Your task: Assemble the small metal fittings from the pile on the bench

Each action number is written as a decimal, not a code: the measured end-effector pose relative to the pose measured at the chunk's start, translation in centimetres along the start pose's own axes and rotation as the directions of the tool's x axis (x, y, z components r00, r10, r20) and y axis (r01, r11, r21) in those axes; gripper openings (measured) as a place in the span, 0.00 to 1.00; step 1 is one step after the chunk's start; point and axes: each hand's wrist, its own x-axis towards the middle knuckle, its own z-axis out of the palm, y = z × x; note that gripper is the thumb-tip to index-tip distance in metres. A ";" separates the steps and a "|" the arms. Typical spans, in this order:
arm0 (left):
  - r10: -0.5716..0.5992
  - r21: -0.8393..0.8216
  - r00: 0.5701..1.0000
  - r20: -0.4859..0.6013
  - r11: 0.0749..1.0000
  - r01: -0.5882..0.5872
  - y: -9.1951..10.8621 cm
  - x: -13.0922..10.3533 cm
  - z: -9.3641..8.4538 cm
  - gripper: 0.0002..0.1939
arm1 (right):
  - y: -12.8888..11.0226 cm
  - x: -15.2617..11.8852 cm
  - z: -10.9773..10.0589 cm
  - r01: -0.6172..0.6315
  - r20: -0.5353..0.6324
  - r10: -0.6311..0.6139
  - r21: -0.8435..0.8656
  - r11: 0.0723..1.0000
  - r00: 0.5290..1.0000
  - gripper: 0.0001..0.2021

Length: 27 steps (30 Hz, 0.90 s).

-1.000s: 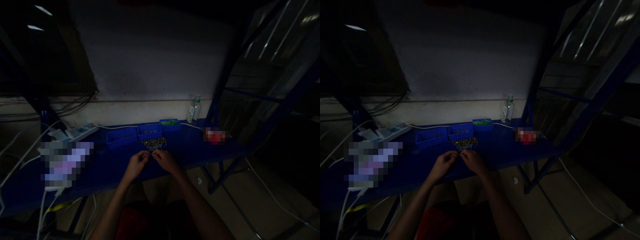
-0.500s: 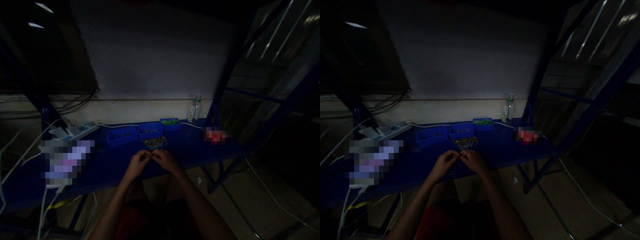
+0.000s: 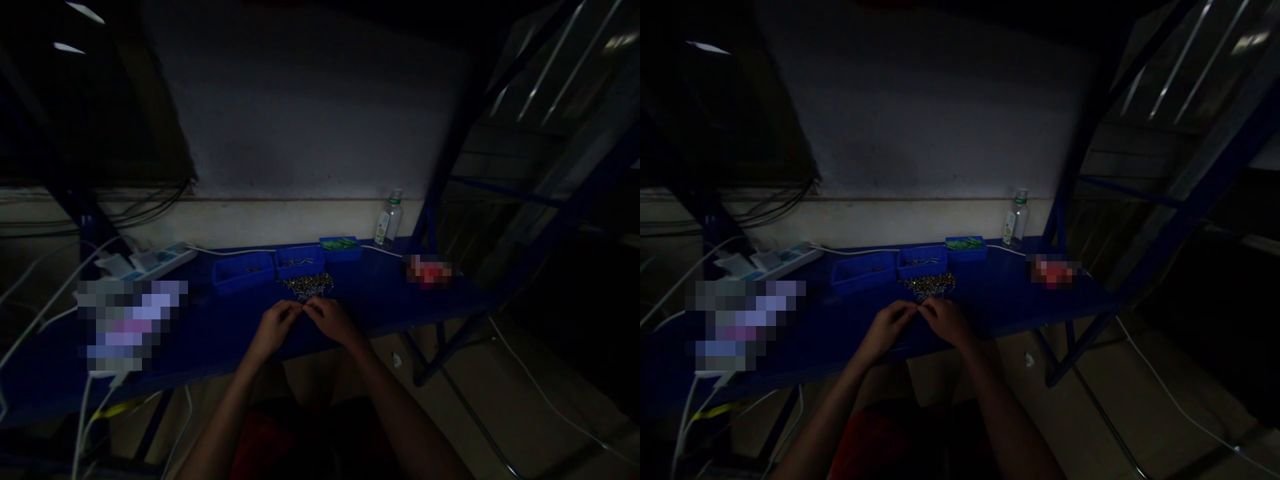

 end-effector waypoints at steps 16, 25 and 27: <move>-0.114 -0.032 0.993 -0.027 0.993 0.113 0.4 -0.1 -0.2 0.14 | 0.6 0.0 0.4 -0.015 -0.018 0.016 0.038 0.999 1.000 0.07; -0.089 -0.097 0.996 0.007 0.991 0.089 0.4 -0.1 -0.4 0.16 | 0.7 0.0 0.4 -0.023 0.015 0.023 -0.002 1.000 1.000 0.06; -0.095 -0.111 0.995 0.012 0.989 0.096 0.5 0.0 -0.4 0.16 | 0.6 0.0 0.5 -0.028 0.025 0.028 -0.012 1.000 0.999 0.05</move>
